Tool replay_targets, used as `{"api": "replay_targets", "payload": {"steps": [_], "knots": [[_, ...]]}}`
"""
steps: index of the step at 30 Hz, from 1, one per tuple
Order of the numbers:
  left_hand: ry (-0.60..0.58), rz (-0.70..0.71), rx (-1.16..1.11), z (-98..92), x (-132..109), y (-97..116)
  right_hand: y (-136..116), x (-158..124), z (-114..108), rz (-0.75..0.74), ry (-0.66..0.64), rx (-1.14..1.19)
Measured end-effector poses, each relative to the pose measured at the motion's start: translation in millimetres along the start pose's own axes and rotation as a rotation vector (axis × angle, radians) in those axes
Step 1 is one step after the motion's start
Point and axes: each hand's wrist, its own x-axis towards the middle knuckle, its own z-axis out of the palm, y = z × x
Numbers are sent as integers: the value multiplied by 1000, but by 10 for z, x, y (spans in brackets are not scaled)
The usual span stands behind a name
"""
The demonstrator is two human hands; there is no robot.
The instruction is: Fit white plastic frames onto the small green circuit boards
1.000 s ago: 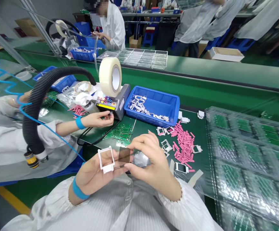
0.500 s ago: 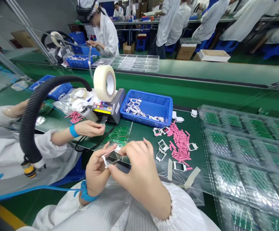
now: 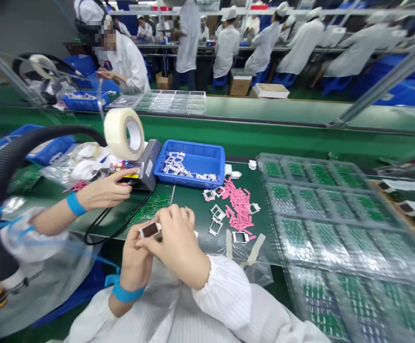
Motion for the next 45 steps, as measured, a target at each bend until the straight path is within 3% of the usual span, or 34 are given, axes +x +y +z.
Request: {"api": "replay_targets", "payload": {"steps": [3, 5, 10, 13, 16, 19, 23, 27, 30, 32, 35, 40, 45], "knots": [[-163, -286, -233, -12, 50, -15, 236, -21, -108, 57, -19, -3], [-211, -415, -300, -53, 67, -16, 572, 5, -265, 178, -13, -38], [-280, -528, -283, -140, 67, -43, 1805, 395, -707, 566, 130, -207], [-327, -560, -221, -121, 48, -55, 2373, 727, -775, 681, 167, -240], [-361, -571, -159, -95, 33, -27, 2637, 944, -706, 737, 186, -238], [-390, -549, -137, -101, 39, 33, 2707, 1005, -674, 745, 219, -214], [-410, -540, -140, -125, 78, 113, 2602, 920, -835, 699, 359, -178], [-455, -510, -110, -81, 118, 189, 2061, 635, -945, 539, 475, -69], [-558, -491, -126, -6, 104, 256, 1364, 294, -805, 346, 349, 116], [-625, -485, -157, 37, 66, 299, 909, 92, -640, 137, 114, 383], [-665, -430, -179, 61, 1, 353, 463, -52, -399, -26, -28, 564], [-635, -362, -180, 9, -49, 411, 294, 6, -184, -86, 34, 645], [-538, -280, -186, -34, -51, 445, 225, 0, -111, -365, 268, 352]]}}
